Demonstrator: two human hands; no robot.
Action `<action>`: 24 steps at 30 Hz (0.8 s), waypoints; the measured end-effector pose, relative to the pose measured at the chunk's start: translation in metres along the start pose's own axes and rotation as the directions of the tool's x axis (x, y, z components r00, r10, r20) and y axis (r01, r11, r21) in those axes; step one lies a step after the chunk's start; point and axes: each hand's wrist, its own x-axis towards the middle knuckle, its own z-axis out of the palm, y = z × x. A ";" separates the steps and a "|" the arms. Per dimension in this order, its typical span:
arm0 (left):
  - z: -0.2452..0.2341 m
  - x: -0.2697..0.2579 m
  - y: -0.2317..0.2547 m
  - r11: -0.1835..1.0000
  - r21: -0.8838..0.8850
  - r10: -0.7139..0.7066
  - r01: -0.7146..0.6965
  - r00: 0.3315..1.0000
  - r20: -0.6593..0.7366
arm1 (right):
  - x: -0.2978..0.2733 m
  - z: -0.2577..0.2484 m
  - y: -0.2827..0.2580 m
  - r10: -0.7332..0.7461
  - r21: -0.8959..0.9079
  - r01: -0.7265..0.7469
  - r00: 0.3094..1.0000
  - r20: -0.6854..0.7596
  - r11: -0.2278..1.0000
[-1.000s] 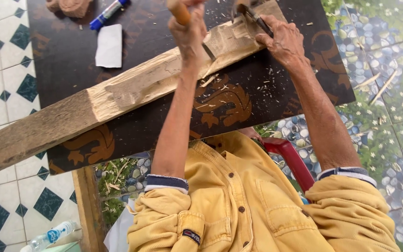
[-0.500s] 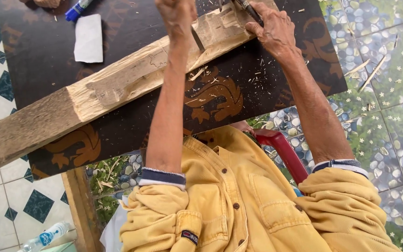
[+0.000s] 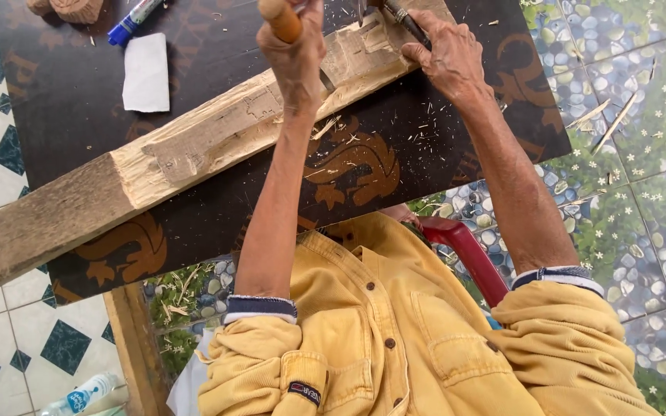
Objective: Using a hammer and chisel to carve a groove into a wooden plank on a workbench.
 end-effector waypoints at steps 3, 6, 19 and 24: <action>0.010 -0.009 -0.005 0.976 0.164 0.133 -0.145 0.988 0.080 | -0.001 0.008 0.011 -0.037 0.014 0.037 0.999 -0.004 0.999; 0.013 -0.012 -0.013 0.917 0.289 0.245 -0.277 0.959 0.142 | -0.001 0.009 0.011 -0.030 -0.013 0.030 1.000 0.002 0.999; 0.015 -0.019 -0.010 0.921 0.328 0.163 -0.211 0.972 0.168 | -0.001 0.016 0.019 -0.096 -0.053 0.093 0.994 -0.060 0.994; 0.019 -0.023 -0.002 0.910 0.350 0.170 -0.221 0.970 0.172 | -0.001 0.019 0.023 -0.107 -0.080 0.102 0.992 -0.063 0.992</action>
